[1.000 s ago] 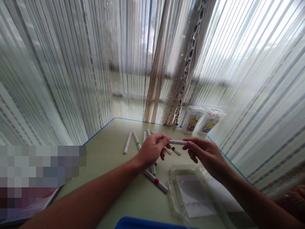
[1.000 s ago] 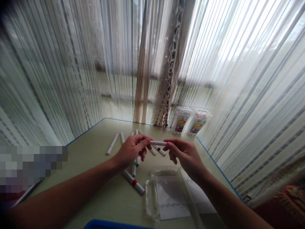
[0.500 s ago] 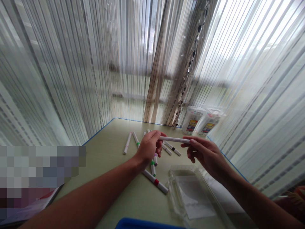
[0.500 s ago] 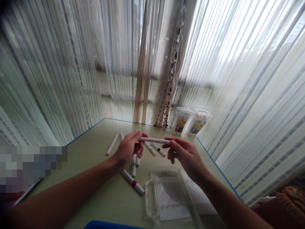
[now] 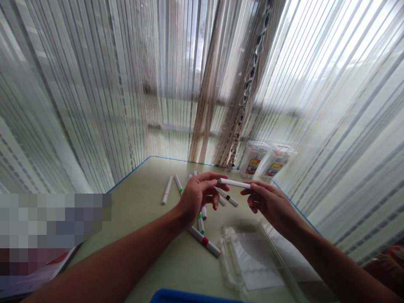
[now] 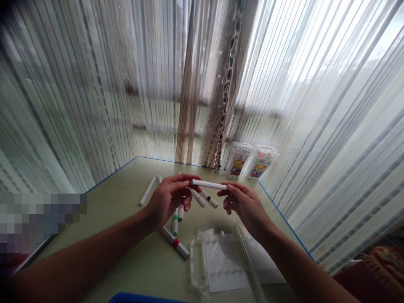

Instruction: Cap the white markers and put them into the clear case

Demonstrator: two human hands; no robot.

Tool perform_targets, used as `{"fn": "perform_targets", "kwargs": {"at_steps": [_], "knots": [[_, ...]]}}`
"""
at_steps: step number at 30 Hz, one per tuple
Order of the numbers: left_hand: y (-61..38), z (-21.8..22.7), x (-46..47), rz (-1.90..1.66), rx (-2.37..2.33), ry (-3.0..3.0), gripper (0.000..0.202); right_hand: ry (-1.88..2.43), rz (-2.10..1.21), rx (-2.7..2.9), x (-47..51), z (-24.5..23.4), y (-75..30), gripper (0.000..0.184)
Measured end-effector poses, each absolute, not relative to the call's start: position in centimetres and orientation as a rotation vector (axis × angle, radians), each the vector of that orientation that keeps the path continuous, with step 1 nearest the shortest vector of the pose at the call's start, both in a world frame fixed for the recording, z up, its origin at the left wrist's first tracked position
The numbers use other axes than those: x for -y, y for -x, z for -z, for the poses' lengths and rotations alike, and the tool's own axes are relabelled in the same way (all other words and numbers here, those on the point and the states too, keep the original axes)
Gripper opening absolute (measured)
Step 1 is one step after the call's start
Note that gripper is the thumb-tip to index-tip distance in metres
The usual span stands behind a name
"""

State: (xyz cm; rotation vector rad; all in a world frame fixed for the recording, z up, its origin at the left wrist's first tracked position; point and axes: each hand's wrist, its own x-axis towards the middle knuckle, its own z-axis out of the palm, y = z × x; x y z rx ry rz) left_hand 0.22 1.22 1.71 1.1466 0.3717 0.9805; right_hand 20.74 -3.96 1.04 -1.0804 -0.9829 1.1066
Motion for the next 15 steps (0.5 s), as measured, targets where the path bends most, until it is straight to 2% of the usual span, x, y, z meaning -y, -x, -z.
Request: {"fn": "perform_targets", "kwargs": {"at_steps": [8,15], "knots": [[-0.3,-1.8,-0.7,-0.994,-0.412,-1.215,0.025,1.048,-1.079,0.961,3.9,-1.1,-21.0,0.018],[-0.6,-1.1,-1.7,-1.104,-0.629,-1.192,0.017,0.947,-1.008,1.049,4.2,-1.3,-20.5,0.016]]}}
